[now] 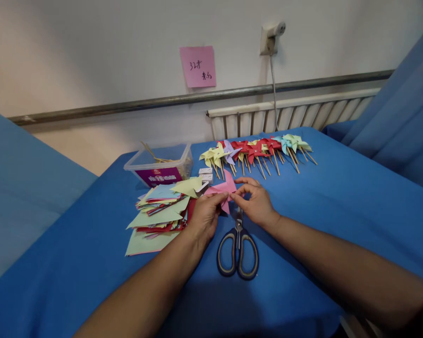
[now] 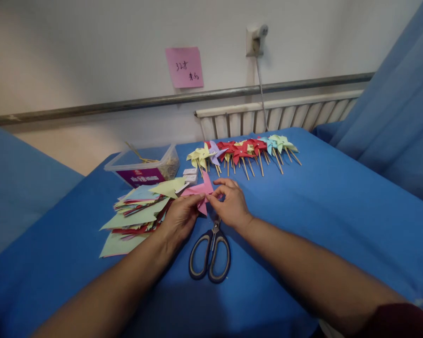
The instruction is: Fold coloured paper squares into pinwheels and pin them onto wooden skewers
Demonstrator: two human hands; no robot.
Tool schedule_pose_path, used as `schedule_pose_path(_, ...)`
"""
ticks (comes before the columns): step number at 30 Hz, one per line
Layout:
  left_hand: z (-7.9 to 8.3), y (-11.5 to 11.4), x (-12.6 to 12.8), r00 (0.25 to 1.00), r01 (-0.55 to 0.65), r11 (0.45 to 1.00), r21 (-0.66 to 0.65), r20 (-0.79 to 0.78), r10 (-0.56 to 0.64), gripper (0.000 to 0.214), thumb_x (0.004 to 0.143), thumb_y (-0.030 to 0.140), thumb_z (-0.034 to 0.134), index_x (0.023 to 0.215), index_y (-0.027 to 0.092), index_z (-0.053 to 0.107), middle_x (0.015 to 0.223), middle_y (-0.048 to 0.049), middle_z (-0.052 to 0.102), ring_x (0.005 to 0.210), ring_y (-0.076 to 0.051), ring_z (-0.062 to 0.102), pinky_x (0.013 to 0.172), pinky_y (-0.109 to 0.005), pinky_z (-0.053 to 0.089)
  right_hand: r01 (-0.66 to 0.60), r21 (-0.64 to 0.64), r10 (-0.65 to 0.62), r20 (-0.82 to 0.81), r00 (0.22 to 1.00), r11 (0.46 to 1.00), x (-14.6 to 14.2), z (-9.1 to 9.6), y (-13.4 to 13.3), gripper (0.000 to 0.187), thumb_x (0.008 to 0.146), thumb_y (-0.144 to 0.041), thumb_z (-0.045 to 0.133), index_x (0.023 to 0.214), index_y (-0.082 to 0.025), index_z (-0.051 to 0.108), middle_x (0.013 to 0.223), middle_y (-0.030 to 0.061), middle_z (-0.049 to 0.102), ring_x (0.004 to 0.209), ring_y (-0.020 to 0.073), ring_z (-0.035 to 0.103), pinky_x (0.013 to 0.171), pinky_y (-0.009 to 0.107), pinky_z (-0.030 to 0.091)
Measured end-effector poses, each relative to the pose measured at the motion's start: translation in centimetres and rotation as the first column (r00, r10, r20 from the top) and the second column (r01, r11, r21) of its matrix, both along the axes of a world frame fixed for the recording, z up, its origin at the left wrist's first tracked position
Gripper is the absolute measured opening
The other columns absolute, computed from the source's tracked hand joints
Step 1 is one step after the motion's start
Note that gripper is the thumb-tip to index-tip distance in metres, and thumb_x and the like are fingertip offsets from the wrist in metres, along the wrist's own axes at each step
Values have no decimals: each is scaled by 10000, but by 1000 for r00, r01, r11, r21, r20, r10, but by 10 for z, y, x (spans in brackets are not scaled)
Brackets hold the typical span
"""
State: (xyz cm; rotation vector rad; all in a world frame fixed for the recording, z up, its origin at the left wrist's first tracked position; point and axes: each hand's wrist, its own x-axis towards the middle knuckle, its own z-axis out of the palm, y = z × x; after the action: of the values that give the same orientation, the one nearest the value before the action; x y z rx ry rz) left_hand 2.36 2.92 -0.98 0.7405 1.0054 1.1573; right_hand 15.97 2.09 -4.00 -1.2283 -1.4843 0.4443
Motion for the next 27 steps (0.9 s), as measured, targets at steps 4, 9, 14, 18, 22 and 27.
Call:
schedule_pose_path(4, 1, -1, 1, 1000, -5, 1000, 3, 7, 4, 140, 498, 124, 783, 519, 112, 645, 506, -4, 605, 519, -88, 522, 559, -213, 391, 1, -13, -1, 5, 1000, 1000, 0, 0, 0, 154, 734, -262, 678, 596, -213, 629, 1016, 51, 659, 988, 211, 587, 884, 372, 430)
schedule_pose_path(9, 1, -1, 1, 1000, 1, 1000, -2, 6, -1, 134, 500, 124, 784, 522, 114, 652, 514, -8, 617, 521, -89, 528, 550, -210, 393, -7, -30, 6, -17, 1000, 1000, 0, -1, 2, 163, 736, -281, 679, 595, -213, 632, 979, 59, 670, 974, 215, 597, 878, 380, 433)
schedule_pose_path(14, -2, 1, 0, 1000, -2, 1000, 5, -6, 2, 132, 508, 128, 783, 529, 112, 654, 514, -5, 609, 516, -85, 519, 542, -208, 389, -23, -34, 21, -47, 999, 999, 0, -3, 3, 173, 745, -294, 673, 600, -206, 640, 955, 63, 676, 953, 211, 606, 869, 376, 438)
schedule_pose_path(18, -4, 2, -1, 1000, -9, 1000, 7, -13, 9, 136, 506, 129, 783, 535, 116, 651, 522, -6, 610, 515, -87, 516, 530, -211, 380, -23, -42, 21, -56, 998, 999, 0, -4, 4, 167, 749, -304, 673, 614, -209, 647, 937, 56, 673, 924, 200, 613, 870, 370, 442)
schedule_pose_path(22, -7, 3, -1, 1000, -4, 1000, 16, -26, 5, 141, 517, 145, 781, 541, 118, 645, 514, 1, 598, 495, -82, 493, 517, -216, 370, -25, -49, 22, -61, 998, 998, 0, -5, 4, 168, 751, -309, 671, 615, -212, 647, 920, 48, 672, 909, 197, 616, 863, 370, 448)
schedule_pose_path(27, -8, 4, -1, 1000, 11, 1000, 11, -30, -11, 143, 517, 158, 781, 568, 117, 654, 541, -5, 614, 515, -90, 518, 540, -218, 387, -31, -61, 27, -69, 997, 998, 0, -6, 4, 173, 748, -318, 669, 612, -214, 644, 899, 43, 670, 896, 197, 619, 840, 362, 457)
